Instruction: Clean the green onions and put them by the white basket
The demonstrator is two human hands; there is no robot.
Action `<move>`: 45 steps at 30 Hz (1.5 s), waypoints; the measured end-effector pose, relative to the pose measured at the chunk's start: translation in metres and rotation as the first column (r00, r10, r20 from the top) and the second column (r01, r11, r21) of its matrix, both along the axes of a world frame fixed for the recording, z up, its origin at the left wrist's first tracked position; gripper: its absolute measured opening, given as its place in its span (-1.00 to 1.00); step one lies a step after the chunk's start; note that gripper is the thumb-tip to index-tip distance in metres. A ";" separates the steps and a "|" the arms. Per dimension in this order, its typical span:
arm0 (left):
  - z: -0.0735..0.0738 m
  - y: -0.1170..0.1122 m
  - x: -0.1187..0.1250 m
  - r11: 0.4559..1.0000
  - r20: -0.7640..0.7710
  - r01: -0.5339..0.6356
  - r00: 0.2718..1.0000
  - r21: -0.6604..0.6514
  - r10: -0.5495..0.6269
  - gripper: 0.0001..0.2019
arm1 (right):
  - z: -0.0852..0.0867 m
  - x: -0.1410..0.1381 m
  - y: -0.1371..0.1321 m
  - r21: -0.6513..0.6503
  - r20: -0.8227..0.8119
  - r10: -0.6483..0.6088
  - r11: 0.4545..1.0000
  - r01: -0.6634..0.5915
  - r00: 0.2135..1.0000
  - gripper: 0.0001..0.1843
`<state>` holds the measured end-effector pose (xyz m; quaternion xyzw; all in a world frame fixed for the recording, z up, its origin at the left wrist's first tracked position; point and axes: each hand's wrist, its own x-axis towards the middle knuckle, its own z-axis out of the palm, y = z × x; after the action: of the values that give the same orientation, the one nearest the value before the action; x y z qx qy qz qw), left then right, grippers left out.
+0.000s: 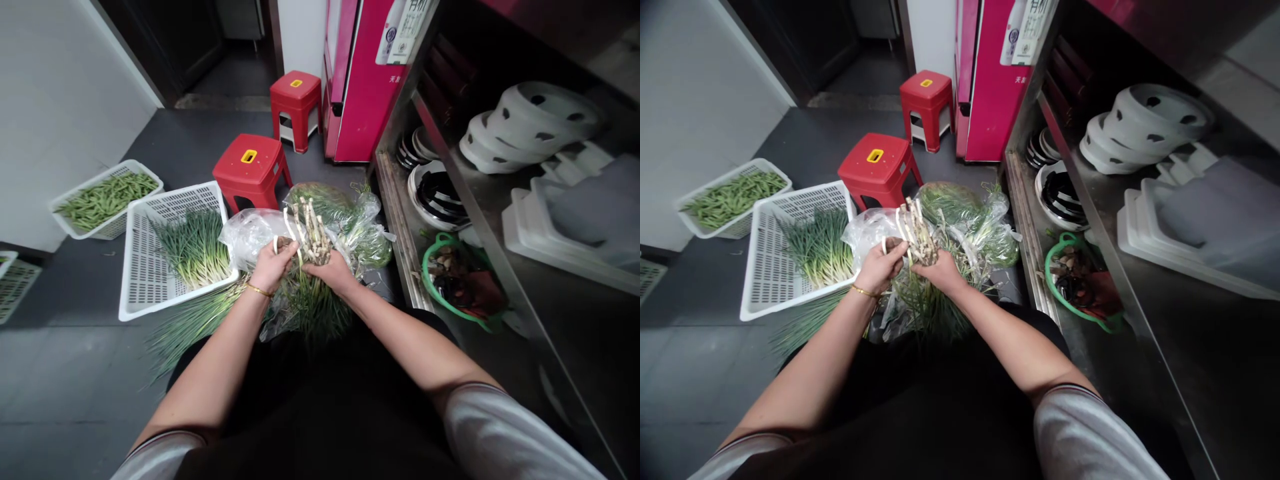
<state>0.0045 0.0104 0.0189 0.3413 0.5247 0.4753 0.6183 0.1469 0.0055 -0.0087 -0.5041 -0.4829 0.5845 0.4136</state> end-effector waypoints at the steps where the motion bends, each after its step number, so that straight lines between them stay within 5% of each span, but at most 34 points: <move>1: -0.001 -0.001 0.000 0.999 -0.037 0.035 0.999 0.012 -0.035 -0.59 | 0.002 0.002 0.001 -0.025 -0.043 -0.018 1.000 0.017 0.999 -0.77; 8: -0.002 -0.003 -0.003 0.995 -0.111 0.100 0.989 0.007 -0.099 -0.69 | 0.006 0.006 0.004 -0.071 -0.129 -0.042 0.997 0.033 0.991 -0.76; 12: 0.000 -0.004 -0.005 0.971 -0.166 0.239 0.957 -0.012 -0.238 -0.76 | 0.007 0.012 0.009 -0.084 -0.165 -0.152 0.987 0.140 0.975 -0.75; 18: -0.001 -0.008 0.001 0.862 -0.314 0.507 0.814 -0.024 -0.488 -0.74 | 0.018 0.017 0.014 -0.078 -0.246 -0.164 0.986 0.149 0.955 -0.74; 24: 0.006 -0.001 -0.004 0.725 -0.364 0.685 0.660 -0.066 -0.657 -0.74 | 0.026 0.035 0.024 -0.005 -0.226 -0.293 0.954 0.299 0.929 -0.77; 27: 0.003 0.001 -0.004 0.738 -0.369 0.673 0.675 -0.046 -0.639 -0.76 | 0.028 0.038 0.025 0.051 -0.120 -0.302 0.949 0.310 0.946 -0.77; 31: -0.005 -0.001 0.003 0.852 -0.211 0.524 0.832 -0.010 -0.514 -0.74 | 0.027 0.025 0.016 0.117 0.029 -0.204 0.973 0.199 0.979 -0.70; 34: -0.006 -0.002 0.005 0.884 -0.010 0.466 0.884 -0.030 -0.467 -0.69 | 0.030 0.021 0.012 0.136 0.107 -0.145 0.982 0.130 0.984 -0.69; 39: -0.004 -0.003 -0.004 0.844 0.333 0.535 0.804 -0.046 -0.492 -0.68 | 0.035 0.045 0.023 0.195 0.054 -0.135 0.973 0.122 0.989 -0.72; 45: -0.006 -0.003 -0.008 0.857 0.485 0.514 0.757 -0.029 -0.437 -0.70 | 0.030 0.058 0.029 0.186 0.002 -0.270 0.946 0.265 0.963 -0.73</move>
<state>-0.0032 0.0074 0.0133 0.2893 0.2943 0.3254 0.8507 0.2050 0.0345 0.0213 -0.5323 -0.4679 0.4689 0.5272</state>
